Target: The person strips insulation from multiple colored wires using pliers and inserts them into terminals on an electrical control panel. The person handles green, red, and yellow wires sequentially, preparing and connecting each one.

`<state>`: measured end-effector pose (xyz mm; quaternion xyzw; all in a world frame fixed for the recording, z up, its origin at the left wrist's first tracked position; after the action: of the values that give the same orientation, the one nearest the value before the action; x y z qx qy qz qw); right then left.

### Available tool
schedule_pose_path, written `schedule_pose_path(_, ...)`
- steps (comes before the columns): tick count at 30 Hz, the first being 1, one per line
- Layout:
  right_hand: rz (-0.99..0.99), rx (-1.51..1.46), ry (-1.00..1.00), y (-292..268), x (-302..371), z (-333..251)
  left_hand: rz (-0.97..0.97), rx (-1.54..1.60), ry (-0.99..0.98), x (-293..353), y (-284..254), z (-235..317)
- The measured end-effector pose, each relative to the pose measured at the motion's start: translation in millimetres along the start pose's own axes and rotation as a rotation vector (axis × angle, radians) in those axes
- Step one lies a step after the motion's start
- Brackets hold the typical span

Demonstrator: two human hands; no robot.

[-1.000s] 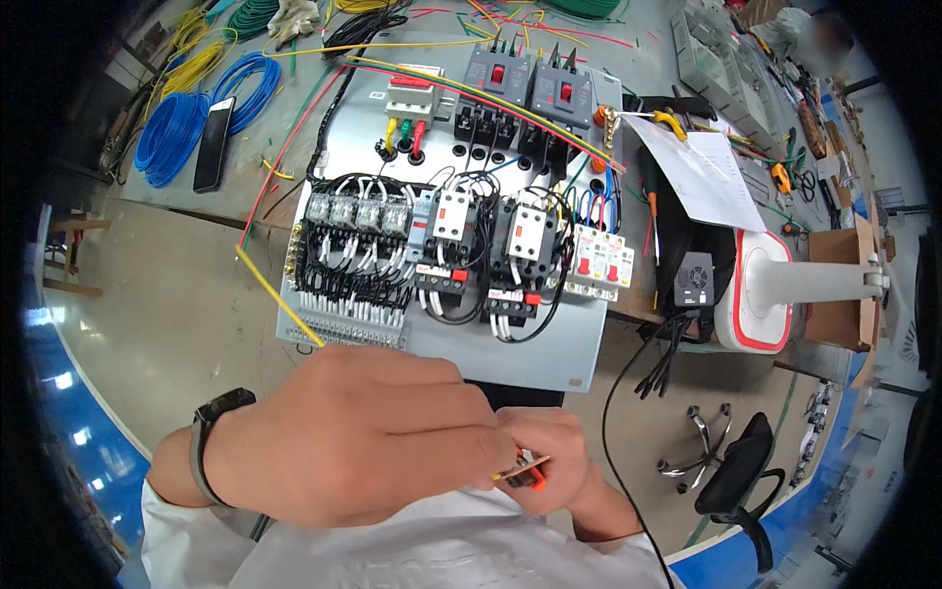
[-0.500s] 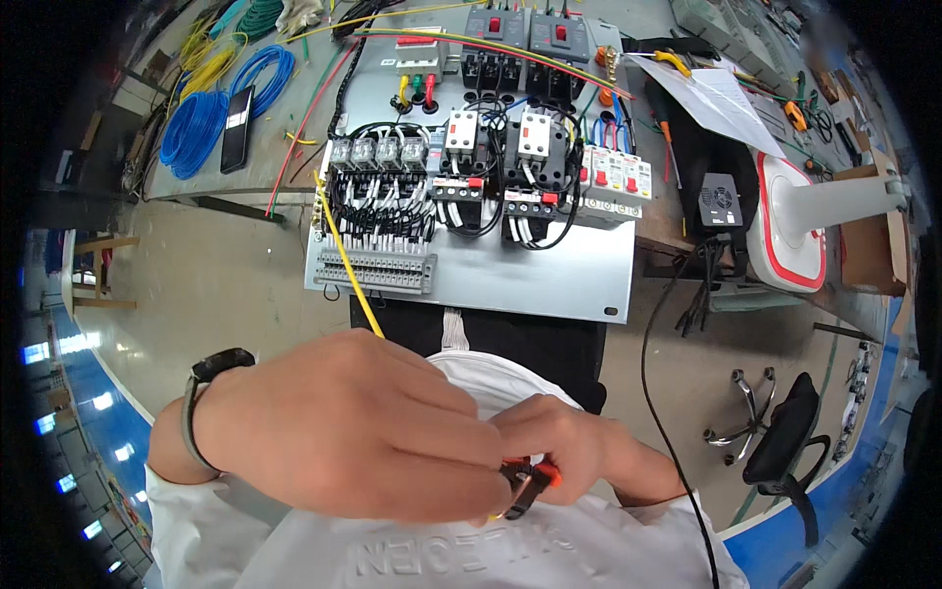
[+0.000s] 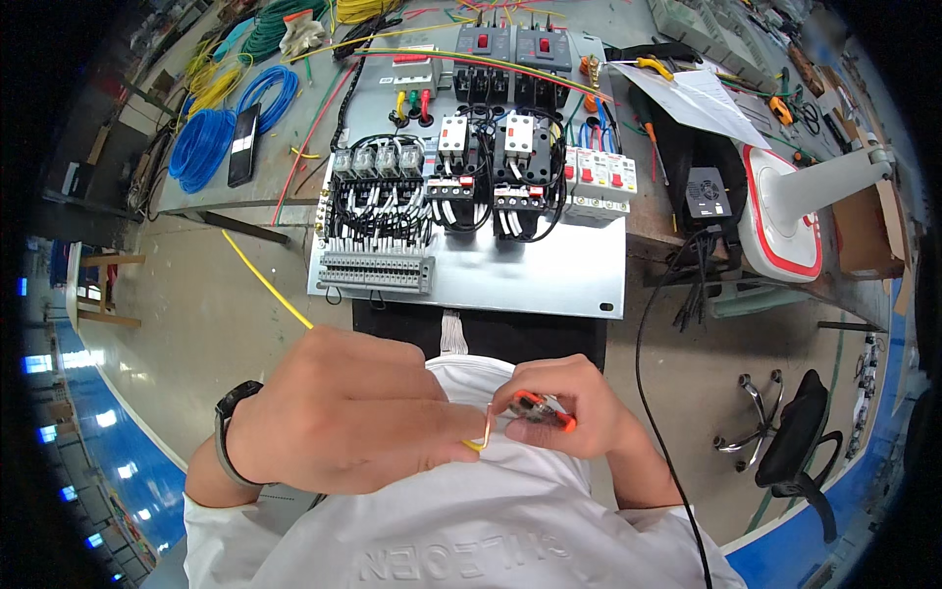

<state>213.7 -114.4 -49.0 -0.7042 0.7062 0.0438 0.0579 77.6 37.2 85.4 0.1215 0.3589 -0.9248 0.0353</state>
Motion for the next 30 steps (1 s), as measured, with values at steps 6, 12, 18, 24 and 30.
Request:
schedule_pose_path(6, -0.125, -0.037, 0.111, -2, -6, -5, 0.046, 0.073, 0.032, 2, 9, -2)
schedule_pose_path(12, -0.157, -0.087, 0.058, 3, -5, -3, 0.024, 0.141, 0.042, 2, 14, -3)
schedule_pose_path(18, -0.172, -0.195, 0.054, 10, -3, 2, 0.028, 0.155, 0.044, 2, 14, -3)
schedule_pose_path(24, -0.217, -0.235, 0.084, 15, -2, 4, 0.049, 0.189, 0.006, 6, 15, -1)
schedule_pose_path(30, -0.240, -0.283, 0.123, 20, -3, 5, 0.061, 0.202, -0.025, 10, 16, -3)
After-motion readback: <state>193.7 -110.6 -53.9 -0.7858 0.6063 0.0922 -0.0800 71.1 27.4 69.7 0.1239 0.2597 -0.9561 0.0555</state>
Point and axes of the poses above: each hand's wrist, its own x-axis away from the middle knuckle, its own y-axis out of the palm, z = x × y, the point moved 5 cm from there along -x, towards the middle knuckle, and after that the axes turned 2 degrees about -y, right-handed, at the moved point
